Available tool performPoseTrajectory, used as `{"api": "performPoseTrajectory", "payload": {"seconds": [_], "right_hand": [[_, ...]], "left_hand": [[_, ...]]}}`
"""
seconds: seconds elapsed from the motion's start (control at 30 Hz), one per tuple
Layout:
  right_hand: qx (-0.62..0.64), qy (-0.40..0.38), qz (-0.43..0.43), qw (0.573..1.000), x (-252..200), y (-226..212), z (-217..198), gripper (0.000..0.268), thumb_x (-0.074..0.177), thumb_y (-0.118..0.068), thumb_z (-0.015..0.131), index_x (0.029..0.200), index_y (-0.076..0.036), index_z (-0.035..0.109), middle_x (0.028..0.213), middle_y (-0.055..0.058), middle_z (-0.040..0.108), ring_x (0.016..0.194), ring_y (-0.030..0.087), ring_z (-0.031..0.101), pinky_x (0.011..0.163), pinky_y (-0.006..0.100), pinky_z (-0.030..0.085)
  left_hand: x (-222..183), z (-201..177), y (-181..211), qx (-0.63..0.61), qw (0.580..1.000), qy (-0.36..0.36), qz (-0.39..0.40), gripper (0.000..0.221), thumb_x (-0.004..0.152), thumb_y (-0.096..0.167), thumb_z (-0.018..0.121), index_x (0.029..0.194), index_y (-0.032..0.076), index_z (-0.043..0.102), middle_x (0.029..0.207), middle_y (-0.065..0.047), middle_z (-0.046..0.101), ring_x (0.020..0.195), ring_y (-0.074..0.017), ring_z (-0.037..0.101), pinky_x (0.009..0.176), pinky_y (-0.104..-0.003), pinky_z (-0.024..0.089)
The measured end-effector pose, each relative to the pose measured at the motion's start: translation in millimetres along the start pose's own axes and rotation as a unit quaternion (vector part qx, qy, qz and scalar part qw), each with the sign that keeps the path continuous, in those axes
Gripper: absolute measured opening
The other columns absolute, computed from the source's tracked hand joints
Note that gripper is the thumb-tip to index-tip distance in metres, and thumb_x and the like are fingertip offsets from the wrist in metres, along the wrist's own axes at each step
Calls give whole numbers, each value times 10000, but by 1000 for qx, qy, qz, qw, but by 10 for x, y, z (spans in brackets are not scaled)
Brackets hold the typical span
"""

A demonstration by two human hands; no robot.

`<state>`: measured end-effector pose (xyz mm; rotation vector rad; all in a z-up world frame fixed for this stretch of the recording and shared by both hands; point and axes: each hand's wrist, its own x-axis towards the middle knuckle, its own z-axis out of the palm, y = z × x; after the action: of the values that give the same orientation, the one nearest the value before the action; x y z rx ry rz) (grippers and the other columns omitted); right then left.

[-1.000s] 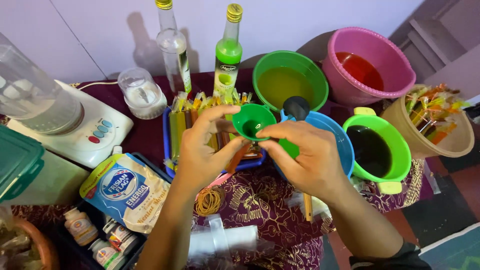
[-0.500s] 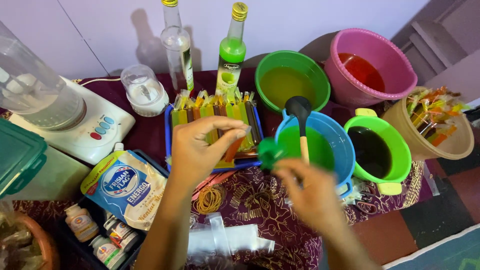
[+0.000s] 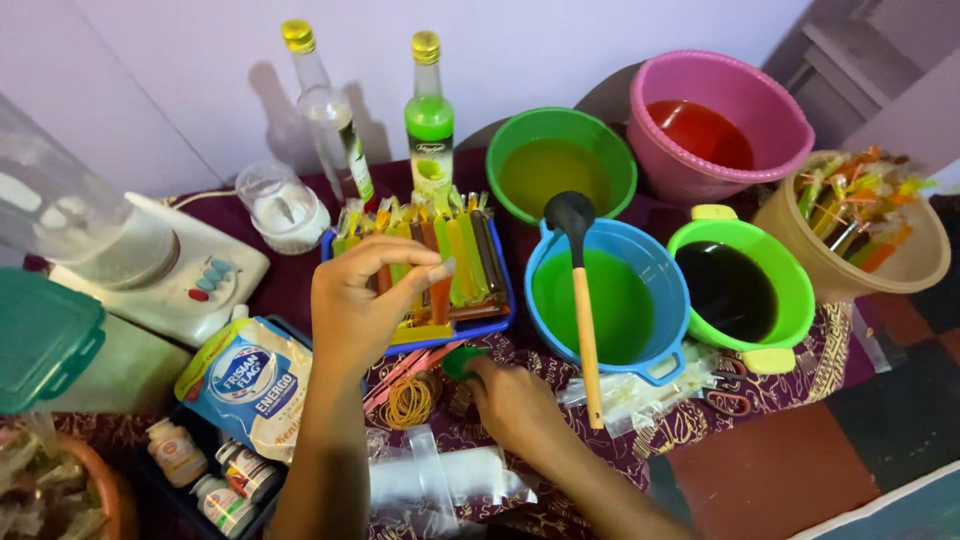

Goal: Filling plastic sleeves with flavored liquid using a funnel and ladle to make ice pops

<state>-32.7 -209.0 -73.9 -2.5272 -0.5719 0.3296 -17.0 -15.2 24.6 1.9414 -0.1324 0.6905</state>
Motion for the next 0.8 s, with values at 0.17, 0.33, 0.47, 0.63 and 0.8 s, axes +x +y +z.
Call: {"api": "performPoseTrajectory", "payload": {"seconds": [0.17, 0.33, 0.47, 0.63, 0.8], "right_hand": [[145, 46, -1, 988, -19, 1, -326, 311, 893, -183, 703, 1201, -184, 739, 783, 80, 792, 469, 182, 635, 449, 347, 527], [296, 255, -161, 906, 40, 10, -919, 296, 856, -65, 804, 1147, -37, 766, 836, 168, 795, 759, 326, 763, 745, 447, 594], [317, 256, -197, 892, 178, 49, -1296, 251, 823, -83, 844, 1069, -64, 793, 740, 62, 735, 648, 177, 674, 619, 317, 559], [318, 283, -219, 878, 245, 221, -1511, 77, 840, -58, 824, 894, -114, 818, 760, 45, 732, 703, 168, 657, 683, 298, 522], [328, 316, -235, 859, 296, 395, -1725, 63, 844, -36, 825, 875, -90, 814, 791, 61, 743, 740, 184, 683, 730, 302, 528]], "left_hand": [[26, 125, 96, -53, 998, -21, 1, 141, 779, 15, 851, 894, 28, 770, 930, -55, 767, 786, -134, 678, 748, -228, 522], [103, 269, 206, -42, 997, -67, 14, 155, 806, -7, 832, 927, 89, 819, 864, -93, 802, 864, -220, 752, 858, -372, 562], [175, 417, 424, -33, 996, -86, 15, 166, 792, 13, 852, 921, 115, 823, 851, -66, 804, 835, -186, 744, 831, -346, 551], [316, 611, 600, -33, 994, -104, 19, 194, 795, 15, 849, 961, 110, 815, 861, -67, 804, 852, -194, 745, 863, -363, 555], [467, 850, 683, -67, 989, -132, 11, 279, 836, 44, 832, 1105, 87, 768, 916, -49, 804, 912, -164, 736, 950, -370, 544]]}}
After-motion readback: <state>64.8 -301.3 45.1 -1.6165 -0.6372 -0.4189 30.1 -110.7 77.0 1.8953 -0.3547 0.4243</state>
